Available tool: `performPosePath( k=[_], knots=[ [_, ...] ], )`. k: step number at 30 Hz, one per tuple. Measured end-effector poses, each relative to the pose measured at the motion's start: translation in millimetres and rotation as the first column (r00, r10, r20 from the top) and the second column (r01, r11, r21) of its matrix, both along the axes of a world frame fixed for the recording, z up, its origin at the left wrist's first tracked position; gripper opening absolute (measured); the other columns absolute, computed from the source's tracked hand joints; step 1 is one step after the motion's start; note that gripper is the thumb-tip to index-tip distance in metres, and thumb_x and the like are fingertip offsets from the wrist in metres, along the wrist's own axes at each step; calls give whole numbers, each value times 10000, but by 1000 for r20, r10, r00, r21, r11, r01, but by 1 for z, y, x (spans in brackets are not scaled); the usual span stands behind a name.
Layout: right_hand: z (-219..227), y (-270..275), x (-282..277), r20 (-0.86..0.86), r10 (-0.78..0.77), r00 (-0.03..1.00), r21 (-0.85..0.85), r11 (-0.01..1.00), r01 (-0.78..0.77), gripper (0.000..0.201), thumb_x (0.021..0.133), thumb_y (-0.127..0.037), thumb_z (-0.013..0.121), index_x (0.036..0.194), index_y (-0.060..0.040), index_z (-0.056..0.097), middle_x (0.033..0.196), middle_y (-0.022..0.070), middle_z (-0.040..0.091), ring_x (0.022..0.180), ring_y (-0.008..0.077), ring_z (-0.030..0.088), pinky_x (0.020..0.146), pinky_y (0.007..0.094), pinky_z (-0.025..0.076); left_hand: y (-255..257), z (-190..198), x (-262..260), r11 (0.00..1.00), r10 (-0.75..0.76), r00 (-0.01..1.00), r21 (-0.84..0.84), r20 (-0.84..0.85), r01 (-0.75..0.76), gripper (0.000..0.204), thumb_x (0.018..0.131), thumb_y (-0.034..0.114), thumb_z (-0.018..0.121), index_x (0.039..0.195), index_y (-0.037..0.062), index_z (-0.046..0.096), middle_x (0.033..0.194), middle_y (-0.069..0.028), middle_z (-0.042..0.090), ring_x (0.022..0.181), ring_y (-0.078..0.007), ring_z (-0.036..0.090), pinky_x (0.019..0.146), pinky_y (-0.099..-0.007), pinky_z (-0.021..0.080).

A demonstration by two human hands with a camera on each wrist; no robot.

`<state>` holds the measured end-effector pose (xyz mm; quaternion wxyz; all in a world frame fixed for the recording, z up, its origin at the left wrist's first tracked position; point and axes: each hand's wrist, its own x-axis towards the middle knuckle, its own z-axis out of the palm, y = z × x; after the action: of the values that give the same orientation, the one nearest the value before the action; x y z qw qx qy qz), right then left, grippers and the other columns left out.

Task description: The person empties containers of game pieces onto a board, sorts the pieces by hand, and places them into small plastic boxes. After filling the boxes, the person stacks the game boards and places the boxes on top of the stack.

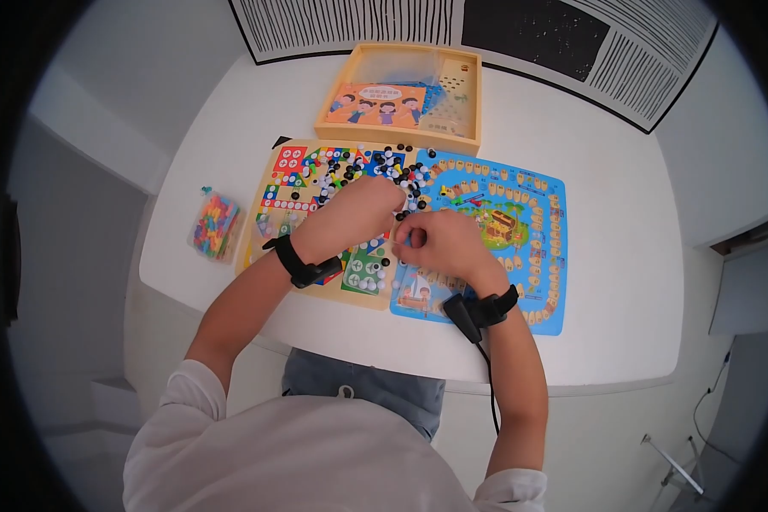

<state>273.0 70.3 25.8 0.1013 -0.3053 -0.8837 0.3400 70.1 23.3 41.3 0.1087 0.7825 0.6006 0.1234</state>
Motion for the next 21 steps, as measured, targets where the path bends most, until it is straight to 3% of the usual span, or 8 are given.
performPosePath(
  k=[2, 6, 9, 11, 12, 14, 17, 21],
  knots=[
    [0, 2, 1, -2, -2, 1000, -3, 1000, 2, 185, 819, -393, 814, 879, -222, 776, 706, -44, 701, 684, 191, 697, 600, 355, 503, 1, 4, 0, 1000, -28, 1000, 15, 13, 28, 82, 780, 7, 649, 824, -35, 705, 816, -237, 698, 840, -423, 721, 759, -505, 580],
    [-2, 2, 1, 0, 1, 1000, 23, 1000, -1, 191, 823, -399, 813, 888, -223, 777, 709, -47, 700, 694, 190, 705, 612, 349, 513, 5, -1, -4, 1000, -8, 999, -14, -35, 8, 120, 788, 21, 661, 869, -20, 739, 844, -225, 715, 842, -420, 722, 765, -497, 584],
    [0, 3, 1, -6, 6, 1000, 30, 1000, -6, 200, 819, -381, 832, 903, -206, 783, 708, -34, 706, 672, 178, 698, 609, 336, 508, 3, -3, -11, 1000, 13, 998, 22, 63, -15, 165, 812, 39, 666, 932, 4, 773, 876, -208, 733, 842, -407, 726, 762, -479, 586],
    [0, 3, 1, -6, 6, 1000, 26, 1000, -5, 209, 816, -361, 853, 915, -189, 788, 706, -22, 712, 646, 166, 688, 604, 324, 501, -11, 25, -6, 998, 47, 974, 24, 220, -54, 184, 839, 64, 679, 982, 23, 787, 866, -185, 740, 803, -366, 727, 745, -438, 586],
    [1, 2, 1, -8, 7, 1000, 36, 999, -7, 204, 813, -359, 852, 915, -194, 790, 706, -23, 712, 646, 166, 688, 603, 325, 502, -21, 37, -3, 999, 45, 974, 19, 221, -51, 184, 839, 64, 679, 982, 23, 787, 866, -185, 740, 803, -366, 727, 745, -438, 586],
    [-1, 2, 1, -10, 8, 1000, 37, 999, -8, 198, 810, -358, 851, 915, -200, 792, 706, -24, 712, 645, 165, 689, 602, 326, 503, -42, 52, 3, 997, 48, 920, -73, 390, -21, 161, 855, 77, 683, 974, 26, 780, 822, -161, 726, 755, -326, 716, 724, -400, 581],
    [-4, 3, 1, -8, -9, 1000, 79, 997, 10, 198, 815, -414, 816, 903, -240, 788, 708, -61, 703, 683, 182, 709, 599, 350, 517, -62, 45, 7, 995, -49, 948, -66, 315, 73, 149, 866, 87, 685, 971, 24, 771, 803, -134, 718, 729, -303, 703, 716, -381, 579],
    [-2, 3, 1, 5, 1, 1000, 39, 999, -1, 204, 812, -419, 818, 903, -239, 789, 712, -62, 705, 687, 180, 711, 598, 349, 517, -67, 20, 3, 995, -82, 966, -42, 246, 95, 120, 889, 85, 678, 956, 28, 760, 845, -137, 733, 780, -332, 724, 755, -421, 583]
  ],
)
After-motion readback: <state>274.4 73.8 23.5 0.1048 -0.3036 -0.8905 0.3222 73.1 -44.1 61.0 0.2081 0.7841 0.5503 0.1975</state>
